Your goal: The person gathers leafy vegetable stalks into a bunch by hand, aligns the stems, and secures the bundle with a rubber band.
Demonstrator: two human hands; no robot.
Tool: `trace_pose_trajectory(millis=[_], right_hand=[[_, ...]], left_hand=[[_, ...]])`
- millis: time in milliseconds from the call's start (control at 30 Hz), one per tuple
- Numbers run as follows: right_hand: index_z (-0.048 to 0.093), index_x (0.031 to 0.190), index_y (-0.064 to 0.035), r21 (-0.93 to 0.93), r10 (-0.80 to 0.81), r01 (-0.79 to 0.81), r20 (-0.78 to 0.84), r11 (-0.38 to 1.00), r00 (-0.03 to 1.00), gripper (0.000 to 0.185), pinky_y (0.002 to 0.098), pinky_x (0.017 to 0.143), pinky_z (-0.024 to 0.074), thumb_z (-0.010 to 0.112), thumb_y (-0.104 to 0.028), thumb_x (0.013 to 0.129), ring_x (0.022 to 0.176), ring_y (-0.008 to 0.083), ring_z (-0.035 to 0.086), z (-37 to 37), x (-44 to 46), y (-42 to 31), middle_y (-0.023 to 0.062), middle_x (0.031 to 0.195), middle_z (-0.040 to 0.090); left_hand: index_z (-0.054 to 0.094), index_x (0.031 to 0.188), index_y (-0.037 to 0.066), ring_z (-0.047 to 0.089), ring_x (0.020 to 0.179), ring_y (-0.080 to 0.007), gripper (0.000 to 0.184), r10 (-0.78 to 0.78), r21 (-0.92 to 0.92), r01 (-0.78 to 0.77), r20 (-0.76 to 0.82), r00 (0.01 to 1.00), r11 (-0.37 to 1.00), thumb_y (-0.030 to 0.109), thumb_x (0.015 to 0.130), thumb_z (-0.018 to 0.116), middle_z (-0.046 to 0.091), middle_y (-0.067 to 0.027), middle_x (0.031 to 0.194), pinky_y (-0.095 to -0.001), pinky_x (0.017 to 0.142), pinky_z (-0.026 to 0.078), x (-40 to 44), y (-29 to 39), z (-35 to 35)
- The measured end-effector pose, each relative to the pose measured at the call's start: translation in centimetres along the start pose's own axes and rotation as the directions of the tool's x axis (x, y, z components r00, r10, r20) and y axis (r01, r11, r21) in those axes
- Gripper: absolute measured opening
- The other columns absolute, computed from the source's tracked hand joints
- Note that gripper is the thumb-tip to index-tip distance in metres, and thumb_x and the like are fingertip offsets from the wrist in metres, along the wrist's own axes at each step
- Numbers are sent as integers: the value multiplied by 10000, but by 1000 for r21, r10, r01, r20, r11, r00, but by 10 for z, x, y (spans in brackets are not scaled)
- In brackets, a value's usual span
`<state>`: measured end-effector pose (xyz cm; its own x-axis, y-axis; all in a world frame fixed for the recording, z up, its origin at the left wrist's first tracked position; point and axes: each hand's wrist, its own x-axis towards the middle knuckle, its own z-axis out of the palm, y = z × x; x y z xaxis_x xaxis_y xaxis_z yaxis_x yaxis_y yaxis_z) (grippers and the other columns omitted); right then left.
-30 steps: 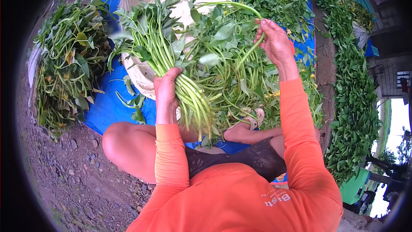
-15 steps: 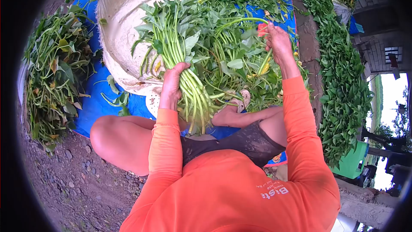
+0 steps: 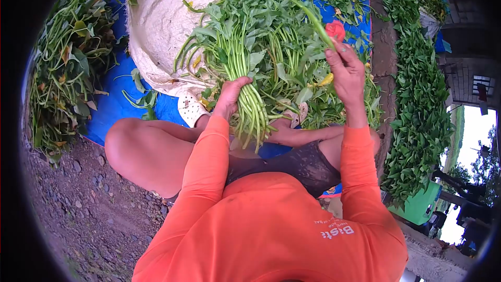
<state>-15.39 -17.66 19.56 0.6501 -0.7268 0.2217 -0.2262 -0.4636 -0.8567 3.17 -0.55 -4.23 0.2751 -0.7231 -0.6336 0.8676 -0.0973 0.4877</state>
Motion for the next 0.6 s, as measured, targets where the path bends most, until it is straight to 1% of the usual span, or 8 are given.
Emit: trace_pose_trajectory(millis=[33, 100, 167, 200, 267, 367, 467, 600], right_hand=[[765, 1340, -15, -243, -155, 152, 7, 958, 988, 337, 309, 812, 522, 729, -202, 1063, 866, 182, 637, 12, 0, -3, 45, 995, 674], [758, 1356, -24, -279, -41, 91, 180, 956, 983, 354, 345, 852, 532, 740, -193, 1046, 908, 207, 668, 43, -12, 23, 87, 1061, 718], [759, 1354, -26, -220, 58, 7, 289, 975, 955, 349, 358, 869, 537, 732, -178, 1041, 933, 225, 688, 78, -31, 62, 108, 1074, 738], [753, 1355, -13, -16, 153, -155, 280, 988, 948, 344, 385, 898, 544, 714, -183, 1058, 959, 223, 696, 102, -48, 110, 109, 1076, 758], [738, 1368, -2, 62, 435, -479, 328, 876, 838, 345, 338, 821, 549, 688, -190, 1083, 870, 163, 672, 120, -67, 103, 44, 957, 739], [725, 1367, -3, 118, 596, -666, 353, 736, 721, 333, 265, 695, 509, 667, -201, 1105, 739, 92, 601, 128, -77, 95, -27, 847, 678], [689, 1424, -44, 219, 639, -753, 414, 621, 648, 345, 236, 600, 441, 643, -209, 1125, 665, 49, 517, 134, -86, 101, -47, 794, 611], [705, 1187, -77, 427, 732, -758, 268, 493, 627, 174, 254, 587, 453, 614, -217, 1139, 655, 85, 540, 144, -98, 105, -28, 793, 601]], left_hand=[[754, 1027, -50, 750, 722, -236, 180, -2, -5, 2, 3, 1000, 1000, 83, 906, 775, 761, -127, 877, -388, 692, 656, -1, 1, 3], [752, 1023, -51, 748, 724, -236, 184, 0, -21, 0, 1, 1000, 1000, 89, 907, 781, 761, -130, 878, -392, 686, 656, -4, 3, 5], [751, 1022, -47, 746, 724, -238, 181, -8, -36, 9, 26, 1000, 999, 90, 909, 785, 758, -127, 881, -398, 678, 657, 1, -2, 1], [750, 1022, -44, 745, 725, -238, 180, -10, -44, 12, 34, 999, 999, 91, 910, 787, 756, -126, 883, -401, 674, 657, 4, -4, -3], [749, 1034, -19, 743, 726, -235, 173, -32, -96, 38, 60, 998, 995, 105, 921, 792, 750, -113, 902, -405, 684, 662, 10, -11, -11], [717, 1130, 0, 771, 805, -265, 237, -137, -151, 159, 146, 980, 976, 142, 949, 775, 769, -128, 971, -448, 759, 679, 12, -18, -22], [686, 1211, 17, 794, 887, -290, 292, -239, -166, 281, 234, 942, 945, 177, 977, 756, 784, -140, 1044, -491, 826, 689, 11, -14, -20], [692, 1134, 58, 786, 864, -285, 228, -248, -157, 283, 212, 945, 946, 190, 967, 776, 781, -118, 1006, -505, 816, 686, 22, -22, -28]])
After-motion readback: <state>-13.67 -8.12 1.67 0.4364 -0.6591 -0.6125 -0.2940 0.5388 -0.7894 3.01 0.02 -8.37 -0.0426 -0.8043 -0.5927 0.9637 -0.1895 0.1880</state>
